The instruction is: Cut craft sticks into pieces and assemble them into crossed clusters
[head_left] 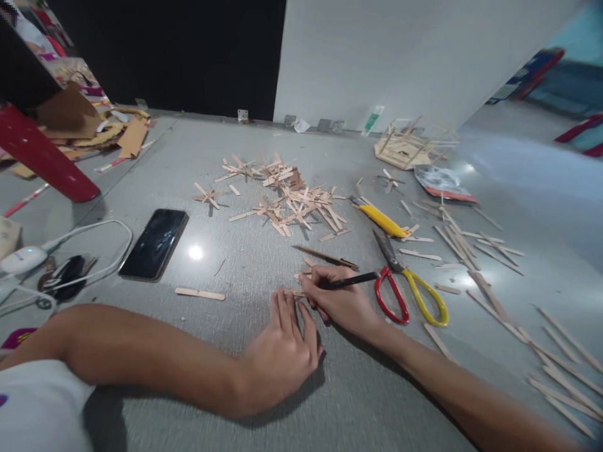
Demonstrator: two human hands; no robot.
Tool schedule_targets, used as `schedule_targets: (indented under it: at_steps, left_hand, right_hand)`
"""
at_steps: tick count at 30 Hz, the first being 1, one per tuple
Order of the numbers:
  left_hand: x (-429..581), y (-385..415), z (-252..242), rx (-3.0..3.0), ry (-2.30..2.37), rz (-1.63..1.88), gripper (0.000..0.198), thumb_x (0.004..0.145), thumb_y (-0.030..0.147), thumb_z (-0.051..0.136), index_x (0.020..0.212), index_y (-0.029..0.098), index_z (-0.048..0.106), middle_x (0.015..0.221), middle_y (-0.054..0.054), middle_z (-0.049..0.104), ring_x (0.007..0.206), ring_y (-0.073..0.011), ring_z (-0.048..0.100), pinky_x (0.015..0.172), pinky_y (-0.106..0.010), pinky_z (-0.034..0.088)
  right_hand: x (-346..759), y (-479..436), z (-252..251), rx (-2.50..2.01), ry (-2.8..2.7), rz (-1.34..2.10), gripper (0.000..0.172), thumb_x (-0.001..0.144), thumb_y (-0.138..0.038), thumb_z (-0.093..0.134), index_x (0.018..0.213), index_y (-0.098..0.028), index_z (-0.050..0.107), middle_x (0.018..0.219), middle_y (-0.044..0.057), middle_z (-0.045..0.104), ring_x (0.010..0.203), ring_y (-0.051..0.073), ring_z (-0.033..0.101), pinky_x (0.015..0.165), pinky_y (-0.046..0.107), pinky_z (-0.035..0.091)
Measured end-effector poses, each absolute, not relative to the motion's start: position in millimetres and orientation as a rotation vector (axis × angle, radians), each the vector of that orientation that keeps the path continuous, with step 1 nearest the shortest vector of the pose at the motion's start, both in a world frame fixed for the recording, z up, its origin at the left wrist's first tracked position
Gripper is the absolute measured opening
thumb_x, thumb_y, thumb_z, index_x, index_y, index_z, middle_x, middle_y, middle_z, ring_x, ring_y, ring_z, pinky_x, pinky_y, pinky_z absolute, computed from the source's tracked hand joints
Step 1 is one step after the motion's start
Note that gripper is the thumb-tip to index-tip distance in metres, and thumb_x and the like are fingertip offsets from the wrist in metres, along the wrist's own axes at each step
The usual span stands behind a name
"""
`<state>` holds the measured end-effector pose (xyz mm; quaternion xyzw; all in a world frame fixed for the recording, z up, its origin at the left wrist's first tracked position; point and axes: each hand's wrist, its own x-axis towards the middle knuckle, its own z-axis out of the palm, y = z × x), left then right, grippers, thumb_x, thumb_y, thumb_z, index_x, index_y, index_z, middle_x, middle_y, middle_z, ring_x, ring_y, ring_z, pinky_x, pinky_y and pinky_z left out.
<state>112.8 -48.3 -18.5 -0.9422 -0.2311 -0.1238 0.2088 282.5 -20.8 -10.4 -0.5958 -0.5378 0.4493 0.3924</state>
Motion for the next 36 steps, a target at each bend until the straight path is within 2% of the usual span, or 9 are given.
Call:
schedule_targets:
  at_steps: [12, 20, 28, 36]
  left_hand:
    - [110.6, -48.4, -17.0, -2.616, -0.651, -0.281, 0.054, 0.104, 0.040, 0.049, 0.122, -0.008, 0.066, 0.115, -0.036, 0.073, 0.107, -0.0410, 0.076, 0.094, -0.050, 0.057]
    - [112.1, -48.3, -18.8, -2.605, -0.652, -0.323, 0.055, 0.102, 0.040, 0.052, 0.119, -0.009, 0.068, 0.112, -0.037, 0.073, 0.105, -0.0428, 0.077, 0.092, -0.051, 0.058]
    - [111.1, -48.9, -18.7, -2.608, -0.658, -0.279, 0.056, 0.103, 0.042, 0.050, 0.122, -0.008, 0.067, 0.115, -0.035, 0.073, 0.106, -0.0411, 0.077, 0.094, -0.051, 0.058]
    - [111.5, -50.0, -19.0, -2.625, -0.666, -0.287, 0.055, 0.104, 0.040, 0.050, 0.122, -0.010, 0.066, 0.116, -0.038, 0.072, 0.108, -0.0427, 0.076, 0.094, -0.052, 0.057]
  right_hand:
    - [285.1, -18.4, -15.3, -1.506, -1.398, 1.133, 0.044, 0.094, -0.039, 0.063, 0.056, -0.021, 0.047, 0.047, -0.005, 0.052, 0.030, 0.006, 0.045, 0.032, 0.016, 0.031]
    - [283.5, -19.1, -13.0, -1.516, -1.394, 1.130, 0.045, 0.093, -0.043, 0.063, 0.056, -0.021, 0.047, 0.046, -0.005, 0.052, 0.030, 0.005, 0.043, 0.031, 0.017, 0.029]
    - [283.6, -20.1, -13.1, -1.547, -1.433, 1.075, 0.041, 0.092, -0.035, 0.063, 0.056, -0.021, 0.048, 0.047, -0.005, 0.051, 0.031, 0.006, 0.046, 0.031, 0.017, 0.032]
    - [285.2, -19.6, -16.0, -1.495, -1.419, 1.114, 0.045, 0.096, -0.040, 0.061, 0.057, -0.021, 0.048, 0.047, -0.005, 0.052, 0.031, 0.006, 0.044, 0.031, 0.016, 0.030]
